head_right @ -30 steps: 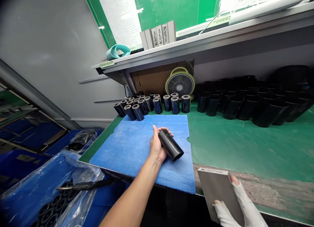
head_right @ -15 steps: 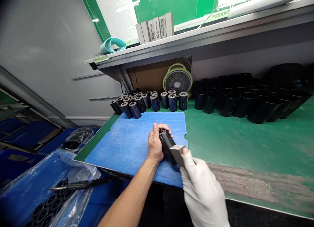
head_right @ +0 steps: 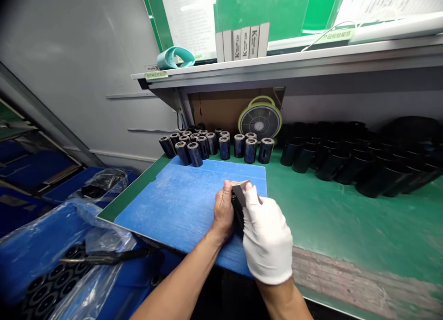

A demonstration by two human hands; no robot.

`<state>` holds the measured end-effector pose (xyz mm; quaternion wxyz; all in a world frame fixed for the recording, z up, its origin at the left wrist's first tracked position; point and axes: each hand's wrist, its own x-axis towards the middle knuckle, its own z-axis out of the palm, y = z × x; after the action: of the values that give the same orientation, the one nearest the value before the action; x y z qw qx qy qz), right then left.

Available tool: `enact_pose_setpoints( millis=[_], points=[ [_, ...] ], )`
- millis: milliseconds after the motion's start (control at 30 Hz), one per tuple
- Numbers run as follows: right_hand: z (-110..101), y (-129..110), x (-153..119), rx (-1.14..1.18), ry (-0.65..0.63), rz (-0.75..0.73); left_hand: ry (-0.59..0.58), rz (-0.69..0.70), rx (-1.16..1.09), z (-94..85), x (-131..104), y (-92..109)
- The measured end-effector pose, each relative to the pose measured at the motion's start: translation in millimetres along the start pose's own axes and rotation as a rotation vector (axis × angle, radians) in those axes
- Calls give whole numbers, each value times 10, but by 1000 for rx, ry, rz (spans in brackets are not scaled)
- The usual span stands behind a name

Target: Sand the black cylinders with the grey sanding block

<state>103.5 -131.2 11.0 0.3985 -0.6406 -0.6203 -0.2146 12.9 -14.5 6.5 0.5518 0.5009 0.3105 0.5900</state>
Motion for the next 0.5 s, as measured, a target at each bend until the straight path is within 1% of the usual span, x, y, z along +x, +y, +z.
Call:
enact_pose_setpoints(
  millis=[33, 100, 167, 200, 267, 333, 400, 433, 500],
  points=[
    [-4, -25, 35, -3, -8, -20, 19, -8, 0, -5, 1, 5],
    [-63, -50, 53, 20, -65, -62, 40, -29, -25, -3, 1, 12],
    [-122, -55, 60, 57, -93, -76, 32, -30, -46, 8, -3, 14],
    [-126, -55, 78, 69, -88, -69, 17, -25, -45, 13, -5, 14],
    [-83, -50, 132, 54, -38, -42, -3, -15, -19, 15, -12, 16],
    [-27, -18, 138, 26, 1, -40, 30, -25, 4, 11, -17, 18],
    [-33, 50, 38, 47, -38, -60, 76, -45, -14, 10, -19, 18],
    [-60, 90, -38, 80, -87, -79, 87, -51, -34, 13, -16, 18],
    [-121, 147, -167, 139, -169, -92, 74, -43, -63, 25, -5, 13]
  ],
)
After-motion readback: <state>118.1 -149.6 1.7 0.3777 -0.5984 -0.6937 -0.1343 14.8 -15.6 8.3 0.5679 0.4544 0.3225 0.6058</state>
